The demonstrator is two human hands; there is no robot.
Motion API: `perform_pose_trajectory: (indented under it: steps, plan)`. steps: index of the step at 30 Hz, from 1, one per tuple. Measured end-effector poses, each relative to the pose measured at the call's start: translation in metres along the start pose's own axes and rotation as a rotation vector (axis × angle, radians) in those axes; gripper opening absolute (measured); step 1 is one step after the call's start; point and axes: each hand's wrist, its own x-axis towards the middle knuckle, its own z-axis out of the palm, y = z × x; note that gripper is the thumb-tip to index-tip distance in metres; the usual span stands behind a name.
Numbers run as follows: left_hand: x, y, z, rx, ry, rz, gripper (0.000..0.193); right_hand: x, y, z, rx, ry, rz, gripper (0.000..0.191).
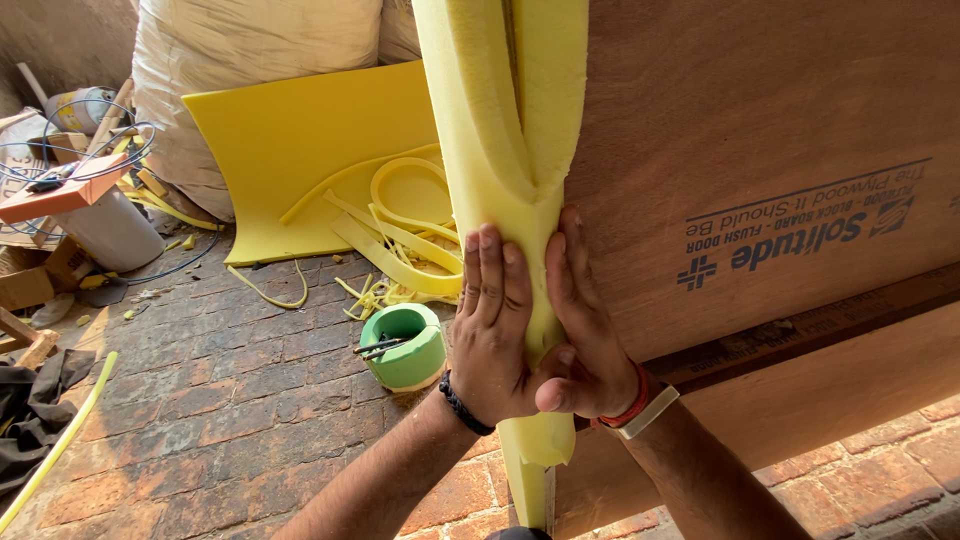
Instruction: The person cuts and shapes a yellow foam strip attached to a wooden board using a hand saw and a metal file. They then apply an adhesive with a spray gun and press the foam edge to bond it.
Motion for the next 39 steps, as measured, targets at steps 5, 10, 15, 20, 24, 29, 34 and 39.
perform_pose_trajectory:
  steps: [5,10,15,20,24,29,34,39]
  plan:
    - [0.007,0.004,-0.004,0.076,-0.025,0.020,0.101,0.002,-0.002,0.002,-0.029,0.009,0.021,0.115]
    - [0.004,-0.006,-0.004,0.087,-0.081,0.047,0.102,-0.002,-0.005,0.004,-0.026,-0.007,0.086,0.118]
    - [-0.023,-0.002,0.014,-0.105,0.015,-0.007,0.104,-0.020,-0.010,0.010,0.076,0.064,0.113,0.118]
    - [-0.046,0.009,0.034,0.078,-0.013,-0.005,0.100,-0.035,-0.013,0.017,0.117,0.066,0.155,0.115]
    - [-0.052,0.008,0.032,0.058,-0.056,-0.036,0.094,-0.037,-0.012,0.019,0.158,0.071,0.143,0.111]
    - [-0.040,-0.009,0.027,-0.432,0.147,-0.124,0.092,-0.033,-0.011,0.024,0.332,0.234,0.221,0.097]
    - [-0.028,-0.008,0.031,-0.586,0.157,-0.267,0.100,-0.030,-0.013,0.030,0.469,0.363,0.327,0.071]
    - [-0.030,0.007,0.033,-0.446,0.166,-0.338,0.101,-0.029,-0.021,0.029,0.325,0.337,0.337,0.066]
